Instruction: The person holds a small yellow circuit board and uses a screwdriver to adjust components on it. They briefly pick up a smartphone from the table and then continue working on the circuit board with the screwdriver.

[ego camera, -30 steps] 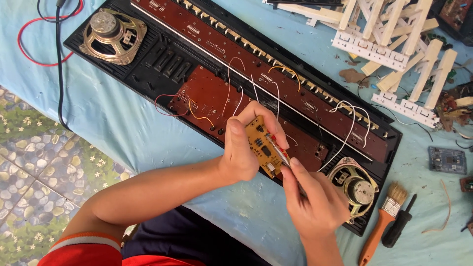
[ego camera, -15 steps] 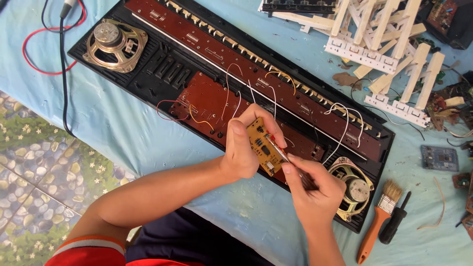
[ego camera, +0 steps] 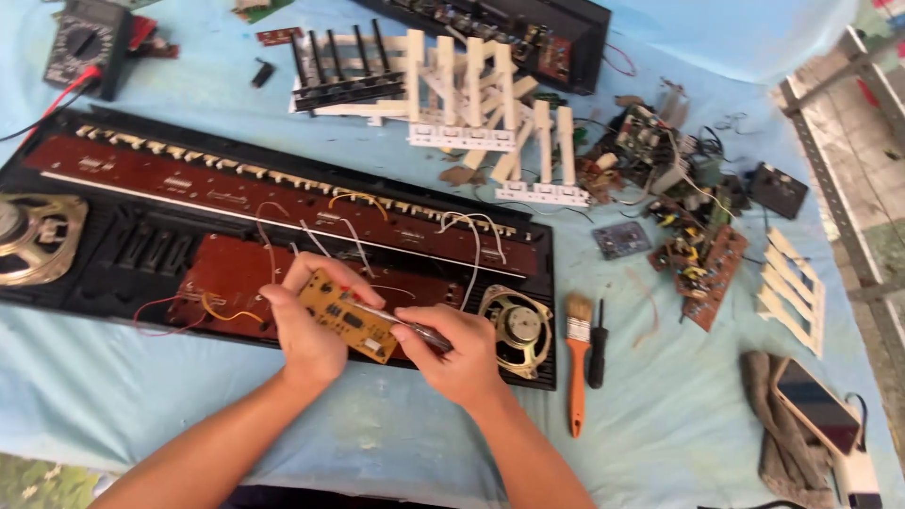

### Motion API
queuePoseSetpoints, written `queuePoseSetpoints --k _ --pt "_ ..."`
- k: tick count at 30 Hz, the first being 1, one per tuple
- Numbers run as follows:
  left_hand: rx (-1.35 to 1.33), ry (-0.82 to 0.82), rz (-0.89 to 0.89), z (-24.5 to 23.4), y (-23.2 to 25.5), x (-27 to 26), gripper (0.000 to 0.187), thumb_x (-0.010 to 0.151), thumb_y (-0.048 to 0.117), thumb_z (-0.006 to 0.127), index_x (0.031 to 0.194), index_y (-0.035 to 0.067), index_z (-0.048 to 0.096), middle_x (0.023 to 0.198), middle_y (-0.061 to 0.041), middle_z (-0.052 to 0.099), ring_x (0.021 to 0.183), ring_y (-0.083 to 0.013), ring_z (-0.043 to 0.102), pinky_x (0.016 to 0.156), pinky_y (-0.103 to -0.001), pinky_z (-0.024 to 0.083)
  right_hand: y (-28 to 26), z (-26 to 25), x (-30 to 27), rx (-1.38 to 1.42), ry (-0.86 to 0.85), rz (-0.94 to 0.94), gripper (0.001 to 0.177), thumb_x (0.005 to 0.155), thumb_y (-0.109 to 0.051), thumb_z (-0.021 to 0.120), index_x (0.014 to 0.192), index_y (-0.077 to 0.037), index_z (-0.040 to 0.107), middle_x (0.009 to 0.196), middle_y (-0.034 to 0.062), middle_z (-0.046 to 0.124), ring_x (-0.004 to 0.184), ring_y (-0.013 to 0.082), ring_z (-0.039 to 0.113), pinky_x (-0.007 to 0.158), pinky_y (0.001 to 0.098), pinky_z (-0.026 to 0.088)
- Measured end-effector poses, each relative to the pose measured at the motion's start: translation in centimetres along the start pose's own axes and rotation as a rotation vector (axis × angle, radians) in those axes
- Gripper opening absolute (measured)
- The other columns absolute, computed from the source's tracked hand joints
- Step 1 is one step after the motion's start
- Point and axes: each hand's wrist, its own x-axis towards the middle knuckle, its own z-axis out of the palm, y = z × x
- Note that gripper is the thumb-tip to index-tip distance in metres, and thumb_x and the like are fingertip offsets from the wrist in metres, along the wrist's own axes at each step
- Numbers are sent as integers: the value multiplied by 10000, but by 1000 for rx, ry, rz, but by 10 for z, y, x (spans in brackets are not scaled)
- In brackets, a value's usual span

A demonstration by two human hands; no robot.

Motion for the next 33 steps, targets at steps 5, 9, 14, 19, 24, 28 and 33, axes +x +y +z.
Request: queuePoseSetpoints --k 5,9,14,19,24,28,33 --pt "-81 -57 -103 -12 -19 -4 834 993 736 64 880 60 540 592 -165 670 514 -234 685 463 -292 576 6 -5 3 94 -43 -57 162 945 -72 709 1089 -25 765 581 97 654 390 195 515 398 289 440" --pt "-90 -140 -131 -2 -6 -5 826 1026 703 81 873 42 552 580 -166 671 524 -242 713 483 -307 593 6 -5 2 75 -48 -114 247 1002 -110 637 1221 0 671 605 89 636 394 205 505 407 292 445" --pt "-83 -182 -143 -5 -6 -2 798 1047 669 56 899 54 542 587 -159 667 531 -243 722 504 -311 609 20 -5 -11 159 46 -27 163 964 -53 628 1106 11 580 670 113 654 386 166 494 383 269 400" --pt "21 -214 -116 -2 -2 -2 729 1090 598 103 915 49 550 577 -144 667 540 -232 727 514 -319 615 6 -9 5 119 151 -22 150 889 42 714 1006 13 625 746 124 692 425 189 557 414 264 429" --pt "10 -213 -127 0 -2 -2 587 1138 457 180 941 42 546 584 -152 660 571 -237 730 541 -335 619 10 -14 7 351 293 229 152 823 62 819 956 14 762 821 120 771 689 83 648 578 231 500" --pt "11 -229 -148 -4 -8 -2 573 1134 450 165 1005 40 545 591 -154 664 594 -235 736 542 -331 623 27 -15 1 356 387 270 175 860 7 804 1016 41 731 737 107 706 606 53 547 512 199 446" --pt "19 -264 -186 -2 -7 -4 664 1121 494 102 1015 30 565 596 -156 676 591 -230 746 531 -330 628 20 -15 4 548 458 189 248 1091 -198 532 1166 7 651 873 50 559 624 59 491 533 209 455"
